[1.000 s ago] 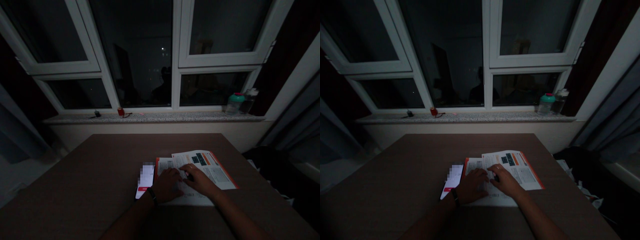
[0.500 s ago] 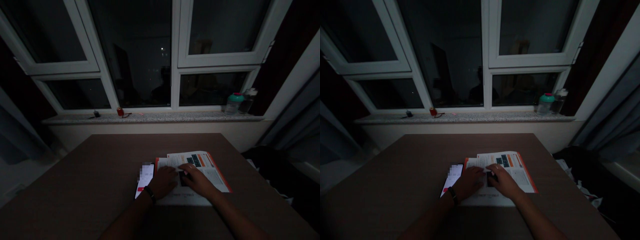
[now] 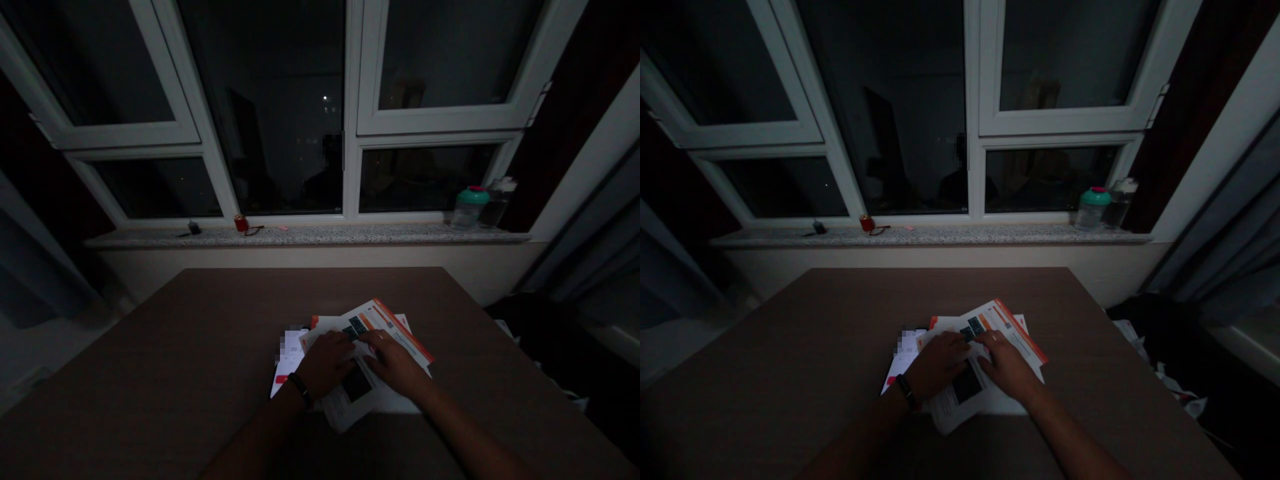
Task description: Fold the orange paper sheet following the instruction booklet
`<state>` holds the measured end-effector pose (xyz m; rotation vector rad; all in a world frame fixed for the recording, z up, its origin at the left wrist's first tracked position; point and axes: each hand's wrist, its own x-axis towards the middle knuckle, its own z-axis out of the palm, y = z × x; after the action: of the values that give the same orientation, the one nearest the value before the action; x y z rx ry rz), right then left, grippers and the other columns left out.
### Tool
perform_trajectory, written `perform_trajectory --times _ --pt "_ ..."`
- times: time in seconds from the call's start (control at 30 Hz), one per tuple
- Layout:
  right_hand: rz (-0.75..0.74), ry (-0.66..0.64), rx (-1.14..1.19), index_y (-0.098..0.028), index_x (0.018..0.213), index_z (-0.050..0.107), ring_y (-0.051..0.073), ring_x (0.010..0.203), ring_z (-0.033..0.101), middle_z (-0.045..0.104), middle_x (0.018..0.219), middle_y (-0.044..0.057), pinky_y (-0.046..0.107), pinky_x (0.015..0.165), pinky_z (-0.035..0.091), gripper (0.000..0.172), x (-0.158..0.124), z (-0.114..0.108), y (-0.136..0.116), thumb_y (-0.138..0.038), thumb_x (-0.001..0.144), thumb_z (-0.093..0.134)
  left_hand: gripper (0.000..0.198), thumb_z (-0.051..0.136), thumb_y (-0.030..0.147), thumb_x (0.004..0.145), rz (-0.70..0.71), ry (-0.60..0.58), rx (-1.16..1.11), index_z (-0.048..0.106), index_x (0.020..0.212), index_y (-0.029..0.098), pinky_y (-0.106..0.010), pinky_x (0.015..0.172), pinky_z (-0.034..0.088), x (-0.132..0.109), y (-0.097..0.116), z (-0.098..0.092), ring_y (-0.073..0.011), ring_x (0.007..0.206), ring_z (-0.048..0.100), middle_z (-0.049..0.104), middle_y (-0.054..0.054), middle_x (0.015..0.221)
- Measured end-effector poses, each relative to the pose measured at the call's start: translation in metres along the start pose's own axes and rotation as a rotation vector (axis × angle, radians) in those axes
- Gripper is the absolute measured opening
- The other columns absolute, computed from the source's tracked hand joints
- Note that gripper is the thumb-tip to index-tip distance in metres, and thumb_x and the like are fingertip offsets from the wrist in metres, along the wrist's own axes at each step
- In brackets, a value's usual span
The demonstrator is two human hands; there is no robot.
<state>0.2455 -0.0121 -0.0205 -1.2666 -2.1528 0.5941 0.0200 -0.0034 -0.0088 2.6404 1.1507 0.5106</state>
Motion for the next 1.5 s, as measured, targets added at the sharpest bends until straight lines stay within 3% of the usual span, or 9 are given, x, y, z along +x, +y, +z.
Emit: perform_trajectory --times 0.23,0.4,0.53,0.7,0.9,1.23,1.5 --pt "0.072 0.098 -0.115 -0.02 0.115 0.064 0.026 0.108 0.059 0.065 0.112 0.01 0.04 0.096 0.047 0.03 0.002 -0.002 0.006 -0.022 0.087 0.055 0.04 0.066 0.031 0.093 -0.024 -0.052 0.024 0.055 0.131 0.024 -0.049 0.108 0.036 -0.002 -0.003 0.005 -0.0294 0.131 0.044 0.049 -0.008 0.145" --pt "0.174 0.185 -0.19 -0.02 0.114 0.064 0.028 0.11 0.058 0.064 0.11 0.011 0.042 0.096 0.047 0.029 0.003 -0.003 0.014 -0.022 0.085 0.057 0.032 0.067 0.028 0.092 -0.03 -0.024 0.04 0.06 0.122 0.021 -0.045 0.098 0.043 0.001 0.003 -0.001 -0.0287 0.115 0.052 0.058 -0.009 0.128" --pt "0.193 0.154 -0.178 -0.02 0.119 0.061 0.027 0.111 0.058 0.062 0.115 0.011 0.04 0.096 0.048 0.035 0.002 -0.001 0.017 -0.022 0.084 0.058 0.023 0.065 0.024 0.091 -0.035 -0.047 0.019 0.062 0.113 0.02 -0.04 0.093 0.045 0.003 0.009 -0.005 -0.0257 0.106 0.055 0.061 -0.006 0.115" --pt "0.094 0.072 -0.102 -0.019 0.125 0.058 0.026 0.116 0.056 0.06 0.122 0.012 0.039 0.102 0.045 0.041 0.002 -0.003 0.013 -0.021 0.084 0.058 0.018 0.062 0.023 0.093 -0.032 -0.067 -0.025 0.064 0.111 0.021 -0.038 0.089 0.047 0.003 0.009 -0.005 -0.0231 0.1 0.059 0.061 -0.005 0.108" --pt "0.004 -0.014 -0.016 -0.023 0.123 0.058 0.024 0.117 0.056 0.06 0.123 0.009 0.038 0.102 0.045 0.041 0.001 -0.005 0.006 -0.018 0.083 0.06 0.036 0.069 0.023 0.089 0.029 -0.003 -0.037 0.059 0.123 0.023 -0.044 0.107 0.037 0.0 0.003 0.001 -0.0265 0.125 0.048 0.055 -0.007 0.132" --pt "0.232 0.106 -0.154 -0.016 0.129 0.058 0.03 0.123 0.054 0.059 0.13 0.016 0.042 0.106 0.043 0.049 0.005 -0.009 0.025 -0.021 0.08 0.064 0.041 0.067 0.035 0.092 0.018 -0.061 -0.018 0.056 0.13 0.023 -0.048 0.11 0.037 -0.003 0.001 0.004 -0.0286 0.133 0.043 0.049 -0.009 0.145" --pt "0.155 0.04 -0.13 -0.015 0.132 0.056 0.027 0.126 0.053 0.058 0.135 0.016 0.042 0.11 0.039 0.05 0.004 -0.017 0.034 -0.024 0.083 0.062 0.034 0.069 0.03 0.091 0.042 -0.043 -0.054 0.061 0.123 0.022 -0.043 0.108 0.038 -0.001 0.003 0.002 -0.0252 0.126 0.049 0.059 -0.006 0.132"
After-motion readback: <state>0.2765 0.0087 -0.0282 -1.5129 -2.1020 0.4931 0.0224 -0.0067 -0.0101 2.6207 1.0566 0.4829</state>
